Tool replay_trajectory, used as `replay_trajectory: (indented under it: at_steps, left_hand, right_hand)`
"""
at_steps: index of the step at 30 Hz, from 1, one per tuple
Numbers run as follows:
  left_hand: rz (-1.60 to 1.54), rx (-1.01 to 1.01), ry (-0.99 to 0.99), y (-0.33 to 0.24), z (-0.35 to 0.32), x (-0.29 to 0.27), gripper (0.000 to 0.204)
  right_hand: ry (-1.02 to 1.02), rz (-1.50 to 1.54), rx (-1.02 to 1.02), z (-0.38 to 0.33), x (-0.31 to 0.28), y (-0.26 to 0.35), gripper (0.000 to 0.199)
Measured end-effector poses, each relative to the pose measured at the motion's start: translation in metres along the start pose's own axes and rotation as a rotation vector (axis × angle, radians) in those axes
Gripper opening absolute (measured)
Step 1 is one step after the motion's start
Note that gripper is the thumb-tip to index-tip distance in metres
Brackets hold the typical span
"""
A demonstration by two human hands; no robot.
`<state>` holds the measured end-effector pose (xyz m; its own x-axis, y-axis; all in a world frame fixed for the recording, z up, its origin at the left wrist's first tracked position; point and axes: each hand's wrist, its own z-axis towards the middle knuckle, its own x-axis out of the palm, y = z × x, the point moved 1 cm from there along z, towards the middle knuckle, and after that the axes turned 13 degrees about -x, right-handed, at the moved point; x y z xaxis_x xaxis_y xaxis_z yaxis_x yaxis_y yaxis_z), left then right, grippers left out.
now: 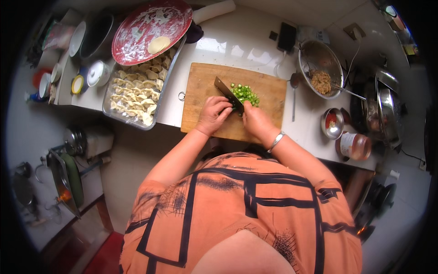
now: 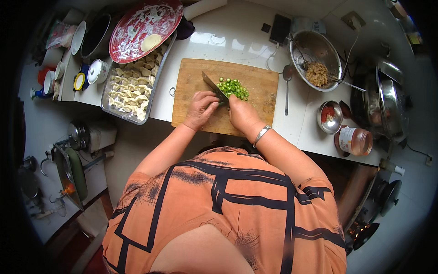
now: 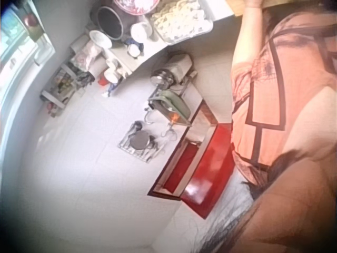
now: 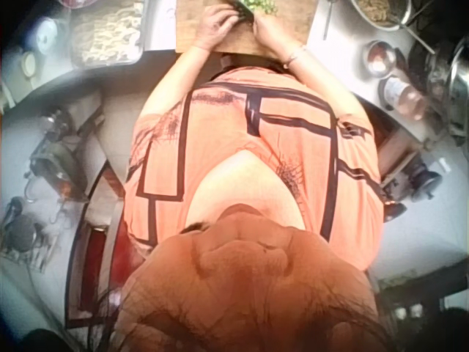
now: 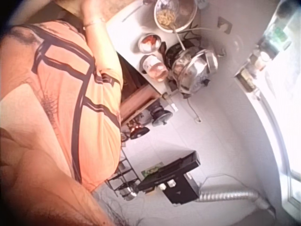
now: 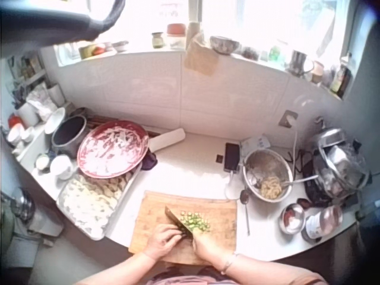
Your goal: The person pours oil into a pan, chops garlic and green chilies on a cutting board, and adds them to a bowl with red sauce. They also stir a pot of boiling dumplings on the stove.
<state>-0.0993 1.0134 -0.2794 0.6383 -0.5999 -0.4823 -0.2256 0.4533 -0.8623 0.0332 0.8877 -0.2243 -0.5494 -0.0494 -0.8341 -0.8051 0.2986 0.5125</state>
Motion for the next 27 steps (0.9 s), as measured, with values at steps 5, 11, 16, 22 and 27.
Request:
replay_trajectory:
  at_steps: [5,11,16,22,27]
  left_hand:
    - [0.038,0.044,-0.002,0.001,-0.001,-0.01,0.021]
    - [0.101,0.077,0.101,0.006,0.005,0.006,0.023]
    - [0.101,0.079,0.11,0.01,0.005,0.007,0.019]
    - [0.108,0.07,0.129,0.01,0.006,0.007,0.017]
    - [0.132,0.06,0.117,0.009,0.005,0.007,0.017]
  right_hand:
    - [-0.003,0.005,0.001,-0.001,-0.004,0.004,0.014]
    - [0.04,-0.055,0.033,-0.001,-0.003,0.008,0.016]
    - [0.013,-0.053,-0.025,-0.005,-0.014,0.015,0.015]
    - [0.103,-0.11,-0.054,-0.013,-0.025,0.016,0.014]
    - [0.076,-0.076,-0.001,0.0,-0.009,0.019,0.015]
